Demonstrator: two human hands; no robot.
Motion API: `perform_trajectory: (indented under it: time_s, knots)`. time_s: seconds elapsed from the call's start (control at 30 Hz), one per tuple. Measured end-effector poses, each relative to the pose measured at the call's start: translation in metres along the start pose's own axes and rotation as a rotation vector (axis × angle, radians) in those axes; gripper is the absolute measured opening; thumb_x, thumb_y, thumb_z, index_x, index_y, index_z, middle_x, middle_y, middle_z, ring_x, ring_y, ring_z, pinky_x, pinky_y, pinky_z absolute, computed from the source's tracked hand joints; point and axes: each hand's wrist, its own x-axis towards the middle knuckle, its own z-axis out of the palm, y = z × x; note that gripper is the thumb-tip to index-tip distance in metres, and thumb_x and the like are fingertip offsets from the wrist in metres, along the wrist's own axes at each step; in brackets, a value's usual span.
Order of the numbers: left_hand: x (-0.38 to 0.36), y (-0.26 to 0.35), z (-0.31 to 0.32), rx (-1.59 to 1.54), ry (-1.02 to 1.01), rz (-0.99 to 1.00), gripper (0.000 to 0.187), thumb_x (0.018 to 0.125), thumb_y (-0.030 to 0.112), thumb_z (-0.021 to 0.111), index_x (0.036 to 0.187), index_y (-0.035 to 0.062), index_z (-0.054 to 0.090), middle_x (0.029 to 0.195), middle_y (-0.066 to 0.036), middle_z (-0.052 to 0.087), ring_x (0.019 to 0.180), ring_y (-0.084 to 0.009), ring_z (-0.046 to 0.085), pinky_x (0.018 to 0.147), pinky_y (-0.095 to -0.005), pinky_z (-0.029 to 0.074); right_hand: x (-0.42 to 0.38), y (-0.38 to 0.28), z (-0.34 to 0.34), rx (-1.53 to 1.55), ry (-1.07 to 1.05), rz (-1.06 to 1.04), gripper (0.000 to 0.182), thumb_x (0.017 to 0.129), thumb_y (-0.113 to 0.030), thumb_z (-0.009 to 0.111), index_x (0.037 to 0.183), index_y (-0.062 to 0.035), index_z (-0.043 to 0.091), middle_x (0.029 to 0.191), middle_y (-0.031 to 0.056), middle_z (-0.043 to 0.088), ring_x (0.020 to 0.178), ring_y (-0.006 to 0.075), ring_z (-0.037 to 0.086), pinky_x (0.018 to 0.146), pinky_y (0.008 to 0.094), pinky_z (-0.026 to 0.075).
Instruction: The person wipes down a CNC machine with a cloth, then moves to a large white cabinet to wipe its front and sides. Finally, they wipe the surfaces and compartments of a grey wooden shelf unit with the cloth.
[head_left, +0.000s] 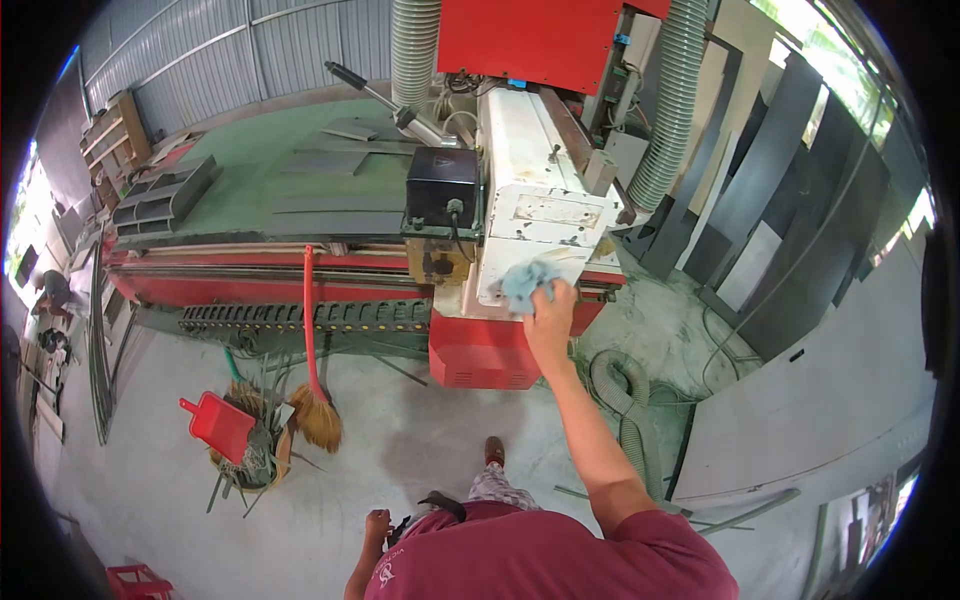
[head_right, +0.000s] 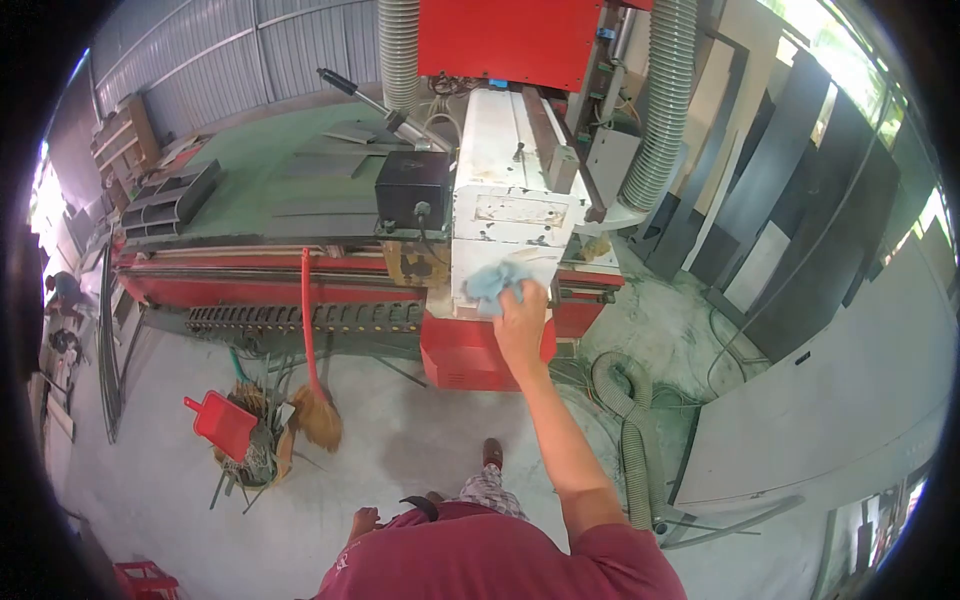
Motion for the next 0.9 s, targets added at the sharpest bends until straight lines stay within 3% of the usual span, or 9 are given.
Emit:
perform_trajectory:
  time_s: [0.13,0.37,0.47,0.5,0.53,0.67,0.8,0.87,0.9]
  knots:
    - [-0.002,0.002,0.0,-0.157,0.039,-0.101,0.037,0.085,0.023,0.05,0.108,-0.0057,0.055,0.09,-0.017,0.063,0.069,-0.0278,0.066,0.055,-0.0377,0.053,-0.004,-0.016,-0.008,0.211,-0.094,0.071,0.034,0.064,0.0,0.061,0.097,-0.0047,0.059,0.107,0.0206,0.046,0.106,0.0393,0.043,0.091,0.0462,0.036]
    - [0.009,-0.008,-0.004,-0.18,0.039,-0.16,0.036,0.084,0.024,0.053,0.11,-0.0007,0.055,0.09,-0.014,0.063,0.066,-0.0254,0.065,0.053,-0.0369,0.051,0.036,-0.02,-0.017,0.115,0.286,0.132,0.036,0.067,-0.003,0.063,0.102,-0.0037,0.056,0.109,0.0215,0.043,0.105,0.0403,0.043,0.089,0.0474,0.036]
    - [0.03,-0.006,-0.013,-0.499,0.113,-0.067,0.037,0.086,0.03,0.057,0.114,0.0081,0.05,0.095,-0.011,0.062,0.067,-0.0227,0.065,0.05,-0.0336,0.048,0.014,-0.021,-0.003,-0.048,0.111,0.071,0.034,0.069,-0.002,0.061,0.102,-0.0044,0.057,0.105,0.0184,0.046,0.102,0.0372,0.046,0.087,0.0447,0.038]
    - [0.035,0.011,-0.021,-0.579,0.159,-0.035,0.036,0.087,0.031,0.057,0.112,0.0062,0.051,0.096,-0.011,0.062,0.074,-0.0231,0.064,0.055,-0.0351,0.051,0.009,-0.029,-0.008,0.222,-0.09,0.172,0.033,0.07,-0.002,0.06,0.102,-0.0048,0.057,0.104,0.0163,0.049,0.1,0.0348,0.048,0.088,0.0416,0.039]
    - [0.034,0.036,-0.033,-0.551,0.169,0.118,0.038,0.089,0.031,0.055,0.116,0.0052,0.05,0.098,-0.011,0.061,0.082,-0.023,0.063,0.065,-0.0357,0.052,0.005,-0.038,-0.012,0.489,-0.299,0.278,0.032,0.071,-0.002,0.059,0.102,-0.0052,0.057,0.102,0.0143,0.051,0.099,0.0324,0.05,0.088,0.0385,0.04]
    - [-0.077,0.246,-0.094,-0.56,0.094,0.581,0.05,0.091,0.035,0.053,0.129,0.0038,0.043,0.115,-0.012,0.054,0.095,-0.0224,0.06,0.082,-0.0345,0.048,0.015,-0.082,-0.032,0.72,-0.353,0.358,0.028,0.075,-0.006,0.061,0.103,-0.0057,0.057,0.105,0.0112,0.054,0.104,0.0257,0.052,0.091,0.0315,0.039]
    - [-0.152,0.388,-0.098,-0.378,-0.035,1.281,0.071,0.077,0.03,0.072,0.135,0.0075,0.037,0.136,-0.019,0.033,0.118,-0.0292,0.047,0.091,-0.0376,0.045,0.03,-0.116,-0.048,1.003,-0.424,0.433,0.032,0.081,-0.013,0.064,0.109,-0.0023,0.051,0.104,0.0082,0.054,0.103,0.0185,0.05,0.091,0.0289,0.037]
    - [-0.184,0.44,-0.092,0.253,0.427,1.548,0.084,0.065,0.03,0.081,0.134,0.0081,0.039,0.139,-0.024,0.026,0.124,-0.0391,0.037,0.095,-0.0432,0.042,0.039,-0.132,-0.058,1.128,-0.454,0.5,0.033,0.082,-0.014,0.064,0.11,-0.0022,0.05,0.104,0.0069,0.053,0.102,0.0165,0.049,0.09,0.0277,0.038]
    - [-0.183,0.457,-0.083,0.256,0.425,1.563,0.084,0.065,0.03,0.081,0.134,0.0081,0.039,0.139,-0.024,0.026,0.124,-0.0391,0.037,0.095,-0.0432,0.042,0.044,-0.139,-0.062,1.255,-0.498,0.56,0.034,0.083,-0.015,0.064,0.111,-0.0021,0.048,0.104,0.0056,0.053,0.101,0.0145,0.048,0.09,0.0265,0.038]
